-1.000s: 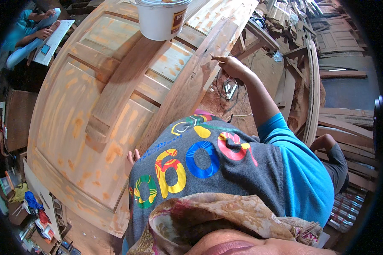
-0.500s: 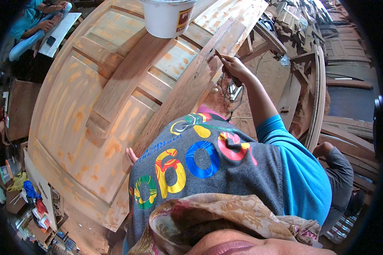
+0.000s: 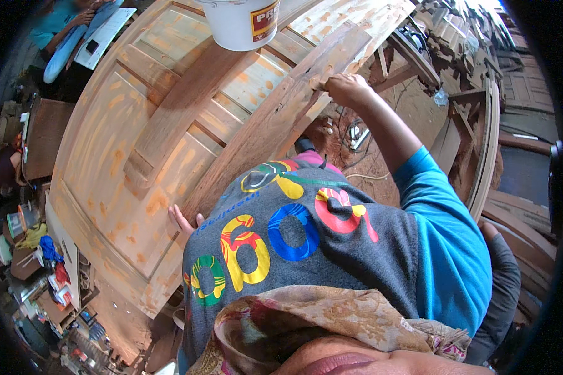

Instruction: The person applies a wood finish to a long wooden molding using a small brush, repeatedly dipping the brush into a container of finish and spreading it along the molding's surface. The person repositions the molding on the workbench to reach different sections.

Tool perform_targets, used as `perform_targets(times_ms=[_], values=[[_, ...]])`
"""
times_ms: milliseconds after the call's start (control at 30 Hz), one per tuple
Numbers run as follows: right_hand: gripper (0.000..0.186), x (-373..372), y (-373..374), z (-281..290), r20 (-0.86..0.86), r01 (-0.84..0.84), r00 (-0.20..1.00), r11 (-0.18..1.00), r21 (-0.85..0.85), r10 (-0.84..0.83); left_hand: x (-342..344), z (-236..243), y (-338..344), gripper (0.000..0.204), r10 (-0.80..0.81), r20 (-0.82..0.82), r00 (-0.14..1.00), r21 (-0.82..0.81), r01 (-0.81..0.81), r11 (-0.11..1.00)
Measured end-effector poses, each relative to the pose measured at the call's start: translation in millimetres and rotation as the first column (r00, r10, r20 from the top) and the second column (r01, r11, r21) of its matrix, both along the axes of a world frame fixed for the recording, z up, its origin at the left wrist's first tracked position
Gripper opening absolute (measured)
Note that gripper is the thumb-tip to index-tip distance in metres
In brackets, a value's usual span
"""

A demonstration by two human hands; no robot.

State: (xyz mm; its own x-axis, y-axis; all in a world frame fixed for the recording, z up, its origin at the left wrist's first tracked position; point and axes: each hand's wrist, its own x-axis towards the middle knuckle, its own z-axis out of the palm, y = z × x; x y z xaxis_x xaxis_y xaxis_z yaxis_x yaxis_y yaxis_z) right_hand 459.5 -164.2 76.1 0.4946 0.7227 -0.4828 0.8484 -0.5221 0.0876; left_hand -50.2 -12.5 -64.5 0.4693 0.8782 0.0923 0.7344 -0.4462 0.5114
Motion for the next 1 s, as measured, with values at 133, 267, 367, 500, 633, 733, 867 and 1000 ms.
perform_targets(times_ms=[133,267,367,500,633,733,867,1000], values=[[0.031,2.9,20.5,26.1,0.005,-0.102,0.995,0.993,0.064,0.102,9.4,-6.6,-15.5,0.079,0.213,0.21,0.954,-0.001,-0.218,0.976],[0.025,9.4,13.8,8.0,-0.005,-0.133,0.991,0.987,-0.089,0.133,24.5,34.5,-10.6,0.075,0.433,-0.227,0.872,-0.288,-0.485,0.826],[0.027,55.2,-8.9,8.7,-0.161,-0.392,0.905,0.919,0.041,0.393,25.8,29.6,3.3,0.08,0.553,-0.249,0.795,-0.317,-0.606,0.729],[0.036,116.1,-36.4,3.0,-0.463,0.401,0.859,0.849,0.345,-0.218,38.8,17.9,26.4,0.093,0.592,-0.36,0.721,-0.307,-0.691,0.655],[0.055,219.4,-50.8,-57.4,-0.227,0.455,0.878,0.588,0.669,-0.421,1.8,-21.0,39.4,0.079,0.667,-0.307,0.678,-0.364,-0.732,0.576],[0.049,256.2,-45.8,-75.4,-0.178,0.515,0.808,0.525,0.678,-0.562,-11.4,-31.3,44.4,0.068,0.706,-0.208,0.677,-0.484,-0.699,0.527],[0.04,289.8,-50.2,-105.5,-0.476,0.751,0.656,0.441,0.492,-0.586,19.8,0.4,34.7,0.059,0.778,-0.09,0.622,-0.434,-0.727,0.532],[0.038,272.7,-45.4,-97.7,-0.393,0.698,0.706,0.482,0.53,-0.59,31.2,30.3,27.7,0.05,0.844,0.133,0.519,-0.277,-0.798,0.534]])
